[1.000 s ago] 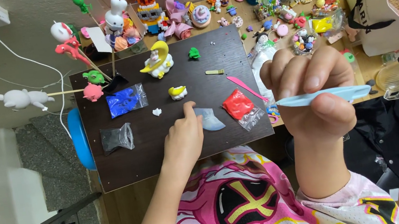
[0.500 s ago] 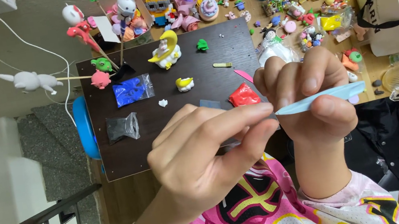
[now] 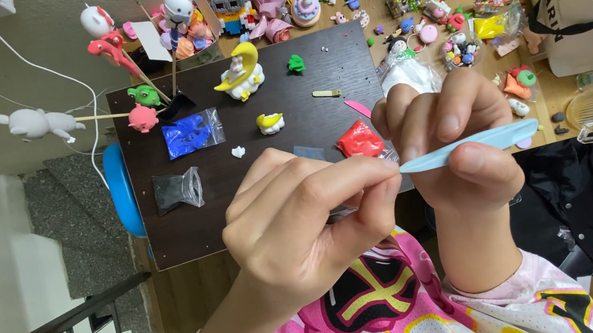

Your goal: The person uses tweezers to attach small white clay pieces to a white clay bunny figure, then uses a protractor to cut and shape a small red clay piece, and finally attaches the red piece to the bunny's face. The person handles the bunny figure, white clay pieces, red clay, and a protractor.

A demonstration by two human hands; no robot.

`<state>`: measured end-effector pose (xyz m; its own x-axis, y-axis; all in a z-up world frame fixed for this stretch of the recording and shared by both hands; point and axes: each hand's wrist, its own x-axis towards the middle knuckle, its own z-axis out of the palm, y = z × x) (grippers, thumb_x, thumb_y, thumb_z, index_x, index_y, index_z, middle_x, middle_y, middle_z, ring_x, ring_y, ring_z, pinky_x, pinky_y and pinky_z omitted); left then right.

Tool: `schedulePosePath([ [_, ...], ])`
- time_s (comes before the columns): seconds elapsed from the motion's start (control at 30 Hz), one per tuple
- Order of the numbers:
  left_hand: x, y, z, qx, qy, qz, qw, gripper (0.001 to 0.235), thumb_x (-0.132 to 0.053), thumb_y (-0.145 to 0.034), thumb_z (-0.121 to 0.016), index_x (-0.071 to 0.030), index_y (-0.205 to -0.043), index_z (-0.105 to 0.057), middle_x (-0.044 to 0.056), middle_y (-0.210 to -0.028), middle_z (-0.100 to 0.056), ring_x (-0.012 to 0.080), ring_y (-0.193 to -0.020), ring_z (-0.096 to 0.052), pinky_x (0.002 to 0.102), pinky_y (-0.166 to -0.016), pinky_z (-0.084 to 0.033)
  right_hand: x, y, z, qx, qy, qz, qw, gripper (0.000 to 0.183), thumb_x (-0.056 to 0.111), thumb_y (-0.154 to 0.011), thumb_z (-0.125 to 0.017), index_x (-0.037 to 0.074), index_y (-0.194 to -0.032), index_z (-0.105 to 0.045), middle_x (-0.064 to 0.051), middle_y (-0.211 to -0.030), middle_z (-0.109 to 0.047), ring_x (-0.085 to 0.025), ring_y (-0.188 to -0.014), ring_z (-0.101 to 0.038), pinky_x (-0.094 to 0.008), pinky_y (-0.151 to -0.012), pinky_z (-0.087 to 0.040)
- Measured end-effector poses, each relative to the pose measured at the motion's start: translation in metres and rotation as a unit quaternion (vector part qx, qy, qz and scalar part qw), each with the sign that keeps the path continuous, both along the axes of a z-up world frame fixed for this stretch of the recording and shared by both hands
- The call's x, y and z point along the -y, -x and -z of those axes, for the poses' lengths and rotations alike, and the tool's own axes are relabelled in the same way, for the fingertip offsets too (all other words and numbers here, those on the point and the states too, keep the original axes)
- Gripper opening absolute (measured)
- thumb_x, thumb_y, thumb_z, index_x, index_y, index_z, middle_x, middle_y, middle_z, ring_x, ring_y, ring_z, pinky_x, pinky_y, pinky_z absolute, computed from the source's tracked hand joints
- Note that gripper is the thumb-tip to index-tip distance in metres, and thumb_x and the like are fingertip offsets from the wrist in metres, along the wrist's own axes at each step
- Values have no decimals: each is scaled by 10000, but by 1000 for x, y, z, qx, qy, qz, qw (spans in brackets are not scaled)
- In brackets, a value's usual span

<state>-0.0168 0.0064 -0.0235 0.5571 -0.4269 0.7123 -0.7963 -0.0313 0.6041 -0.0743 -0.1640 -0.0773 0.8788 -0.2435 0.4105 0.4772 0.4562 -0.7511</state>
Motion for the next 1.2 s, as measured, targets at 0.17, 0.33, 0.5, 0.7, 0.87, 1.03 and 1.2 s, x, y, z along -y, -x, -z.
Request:
schedulePosePath([
  [0.17, -9, 0, 6, -56, 11, 15, 998, 130, -153, -1027, -595, -39, -998, -651, 24, -825, -679, 185, -635, -584, 341, -679, -486, 0, 0, 0, -9, -23, 2, 1000, 180, 248, -893, -702, 178, -959, -550, -55, -754, -615, -177, -764, -446, -371, -804, -333],
  [0.33, -50, -7, 22, -247, 42, -67, 966, 444, -275, -1035, -394, -51, -709, -596, 78, -630, -655, 161, -505, -604, 286, -535, -477, 7, 1, 7, -13, -7, 12, 1000, 194, 259, -890, -689, 181, -960, -525, -61, -730, -590, -180, -754, -427, -367, -798, -319],
  [0.5, -225, -27, 112, -218, 404, -332, 824, 435, -478, -961, -607, -154, -735, -426, -14, -667, -293, 157, -637, -368, 368, -808, -391, 18, 7, 24, -36, 9, 51, 998, 221, 267, -876, -698, 166, -958, -519, -81, -722, -559, -190, -731, -376, -383, -794, -329],
  [0.7, -235, -8, 115, -23, 202, -518, 831, 225, 113, -1001, -802, 16, -1044, -603, 227, -1023, -662, 356, -979, -663, 516, -915, -572, 25, 7, 53, -70, 43, 36, 996, 198, 253, -891, -650, 170, -982, -495, -75, -719, -530, -194, -753, -405, -374, -784, -327],
  [0.87, -64, 10, 110, -71, -223, -260, 937, 216, -236, -976, -698, -102, -1145, -688, 70, -1115, -655, 288, -1036, -606, 441, -932, -418, 26, 8, 63, -81, 56, 44, 994, 205, 252, -901, -674, 154, -991, -517, -79, -764, -567, -195, -760, -460, -371, -799, -353],
  [1.03, -14, 6, 188, -46, -409, -208, 887, 706, -600, -846, -750, -99, -1332, -642, 50, -1123, -595, 293, -965, -535, 446, -745, -415, 36, 20, 71, -86, 67, 75, 991, 211, 238, -906, -698, 146, -995, -531, -102, -792, -598, -205, -761, -494, -368, -785, -375],
  [1.2, 1, 9, 218, -45, -477, -233, 846, 994, -732, -663, -850, -52, -1348, -608, 49, -1139, -586, 268, -965, -528, 410, -730, -427, 38, 32, 78, -109, 82, 118, 984, 241, 257, -904, -695, 124, -971, -506, -131, -741, -551, -220, -725, -519, -353, -757, -384],
])
